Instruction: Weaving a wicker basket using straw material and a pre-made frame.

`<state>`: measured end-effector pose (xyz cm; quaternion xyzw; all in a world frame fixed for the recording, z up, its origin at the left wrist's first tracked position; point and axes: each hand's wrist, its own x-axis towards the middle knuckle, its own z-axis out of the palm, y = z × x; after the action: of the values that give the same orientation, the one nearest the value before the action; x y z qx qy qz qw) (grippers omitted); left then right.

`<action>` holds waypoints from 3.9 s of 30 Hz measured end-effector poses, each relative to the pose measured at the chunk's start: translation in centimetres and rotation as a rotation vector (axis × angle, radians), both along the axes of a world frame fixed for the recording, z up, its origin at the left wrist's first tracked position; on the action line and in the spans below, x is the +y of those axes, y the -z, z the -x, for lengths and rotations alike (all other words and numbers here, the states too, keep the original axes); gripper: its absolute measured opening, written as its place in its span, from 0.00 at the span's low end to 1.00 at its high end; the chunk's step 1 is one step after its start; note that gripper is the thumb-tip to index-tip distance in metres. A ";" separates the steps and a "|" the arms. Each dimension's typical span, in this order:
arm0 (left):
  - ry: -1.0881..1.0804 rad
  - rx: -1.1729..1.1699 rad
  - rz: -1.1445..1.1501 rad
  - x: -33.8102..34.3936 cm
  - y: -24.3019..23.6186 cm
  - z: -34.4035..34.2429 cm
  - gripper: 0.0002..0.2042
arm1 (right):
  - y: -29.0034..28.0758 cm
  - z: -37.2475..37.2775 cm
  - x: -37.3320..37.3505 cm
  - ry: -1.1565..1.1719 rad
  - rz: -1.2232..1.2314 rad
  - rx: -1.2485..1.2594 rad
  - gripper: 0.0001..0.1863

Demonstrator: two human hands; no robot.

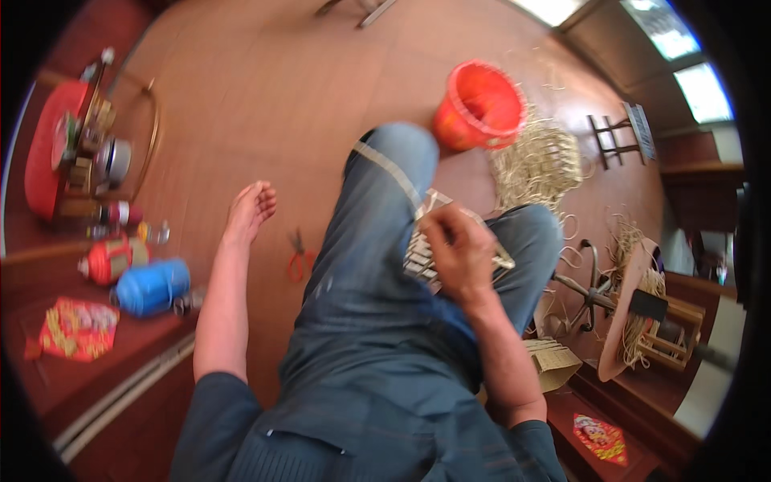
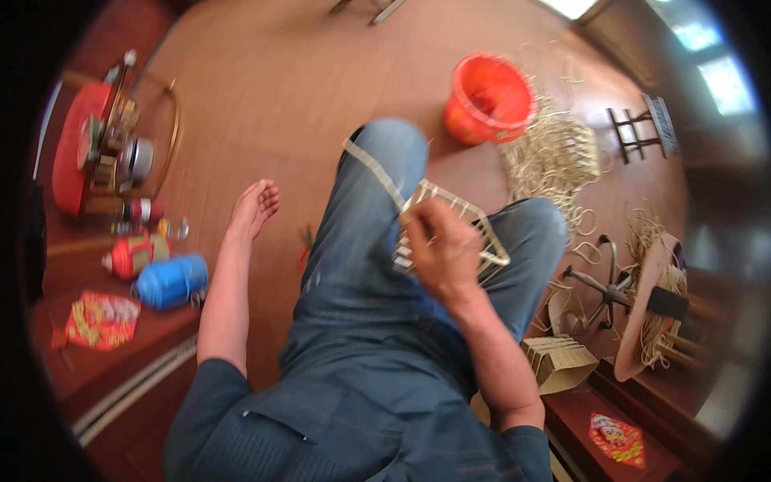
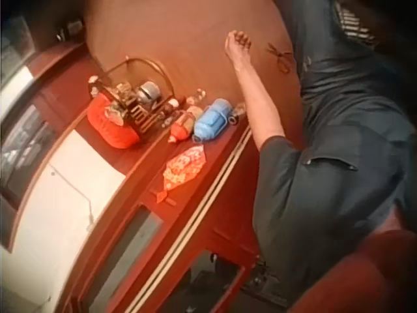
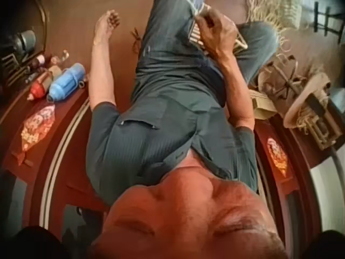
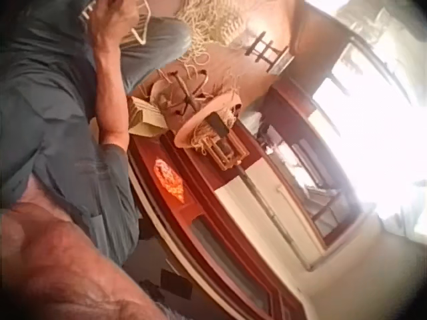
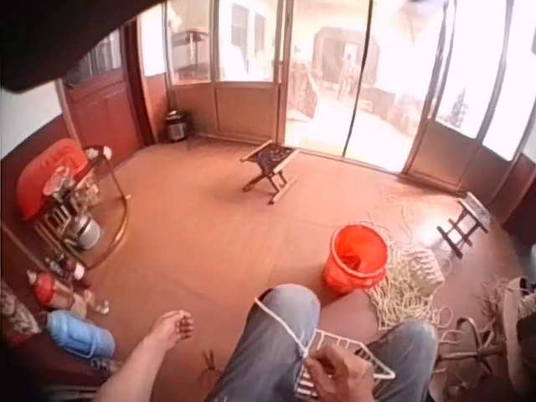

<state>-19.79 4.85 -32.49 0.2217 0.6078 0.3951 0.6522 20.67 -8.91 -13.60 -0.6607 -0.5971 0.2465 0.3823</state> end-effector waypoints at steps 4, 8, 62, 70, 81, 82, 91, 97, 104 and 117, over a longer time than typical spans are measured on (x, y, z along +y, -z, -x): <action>-0.086 0.108 0.242 -8.1 8.2 4.1 0.10 | -0.1 0.4 0.2 0.060 0.100 0.072 0.07; 0.001 0.235 0.562 -16.8 15.3 5.0 0.07 | -0.8 0.4 0.6 0.057 0.235 0.240 0.05; 1.204 1.098 -0.937 -8.4 -24.5 -14.9 0.11 | -0.5 -4.5 2.8 0.002 0.428 0.902 0.14; 1.366 1.111 -0.870 -8.8 -24.7 -16.5 0.11 | -0.1 -4.3 2.4 -0.013 0.362 0.912 0.14; 1.357 1.155 -0.857 -8.9 -24.3 -17.6 0.13 | 0.5 -4.4 2.4 -0.009 0.316 0.969 0.14; 1.372 1.149 -0.879 -8.8 -24.4 -17.6 0.13 | 0.5 -4.4 2.4 -0.015 0.314 0.973 0.14; 1.516 1.163 -0.791 -8.1 -25.0 -18.4 0.12 | 0.3 -3.9 2.3 0.029 0.262 1.021 0.12; 1.518 1.156 -0.713 -7.9 -24.8 -18.6 0.12 | 0.2 -3.6 2.3 0.029 0.238 0.989 0.12; 1.496 1.131 -0.677 -7.8 -24.5 -18.5 0.10 | 0.2 -3.3 2.4 0.065 0.208 0.962 0.12; 0.701 0.367 -0.276 -5.6 -21.4 -14.6 0.11 | -0.3 -5.0 3.3 0.084 0.166 0.832 0.15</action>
<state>-5.24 -0.77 -11.04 0.5673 0.5428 0.1808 0.5923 25.70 -5.58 -13.28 -0.5573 -0.3426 0.5233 0.5460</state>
